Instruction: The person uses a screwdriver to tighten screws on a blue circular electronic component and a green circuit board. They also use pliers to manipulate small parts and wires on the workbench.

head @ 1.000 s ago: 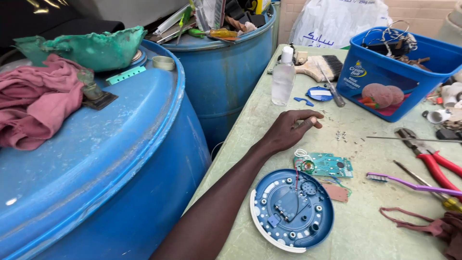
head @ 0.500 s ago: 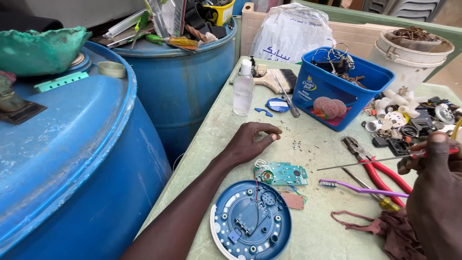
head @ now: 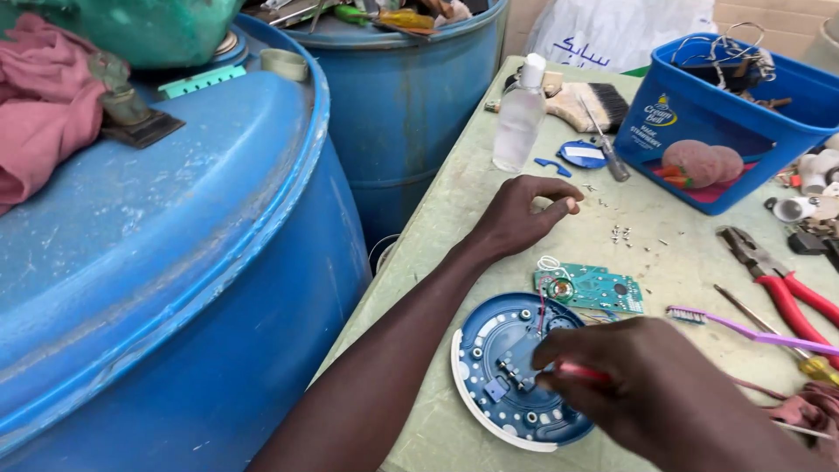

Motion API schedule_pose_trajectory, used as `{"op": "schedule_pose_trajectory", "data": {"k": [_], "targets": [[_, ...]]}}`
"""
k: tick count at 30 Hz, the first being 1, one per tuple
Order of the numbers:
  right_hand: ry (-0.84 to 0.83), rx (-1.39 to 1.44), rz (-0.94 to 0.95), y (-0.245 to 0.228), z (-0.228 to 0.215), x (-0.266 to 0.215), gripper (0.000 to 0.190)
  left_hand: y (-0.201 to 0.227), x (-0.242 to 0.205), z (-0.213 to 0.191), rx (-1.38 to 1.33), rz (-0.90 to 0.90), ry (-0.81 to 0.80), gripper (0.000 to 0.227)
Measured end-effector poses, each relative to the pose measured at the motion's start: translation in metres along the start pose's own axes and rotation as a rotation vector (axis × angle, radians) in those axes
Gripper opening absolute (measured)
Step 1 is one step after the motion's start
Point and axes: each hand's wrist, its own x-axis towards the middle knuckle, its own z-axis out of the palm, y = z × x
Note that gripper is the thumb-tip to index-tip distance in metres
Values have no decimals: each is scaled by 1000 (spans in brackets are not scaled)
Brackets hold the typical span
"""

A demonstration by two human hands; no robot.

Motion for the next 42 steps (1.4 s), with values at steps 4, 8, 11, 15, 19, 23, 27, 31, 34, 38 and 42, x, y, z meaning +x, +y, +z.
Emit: {"op": "schedule_pose_trajectory", "data": {"k": [4,8,11,15,19,23,27,31,34,38,42], "targets": [[-115,-227,-284,-5,35,18,26,-7,0,4,-2,-5,13,20],[-124,-153,-399,3,50,27,32,-14,4,9,-9,-30,4,22],[-201,-141,-347,7,48,29,39,-16,3,9,-18,-41,10,22],[-210,-56,-97,3,36,29,28,-19,4,11,-34,-15,26,21],[-130,37,162,9,28,31,25,-18,5,10,-22,-18,34,23],[4,184,39,37,42,29,25,-17,3,11,-56,-32,46,22],[23,231,-256,49,47,31,28,-20,4,12,-48,-20,51,21],[74,223,-244,51,53,29,29,-19,5,12,-56,-73,69,22],[79,229,-233,51,57,28,31,-19,6,12,-68,-92,84,23],[-32,184,-165,65,61,28,43,-20,5,14,-87,-111,103,23],[-130,150,-114,77,65,26,43,-20,6,13,-65,-128,110,22]]}}
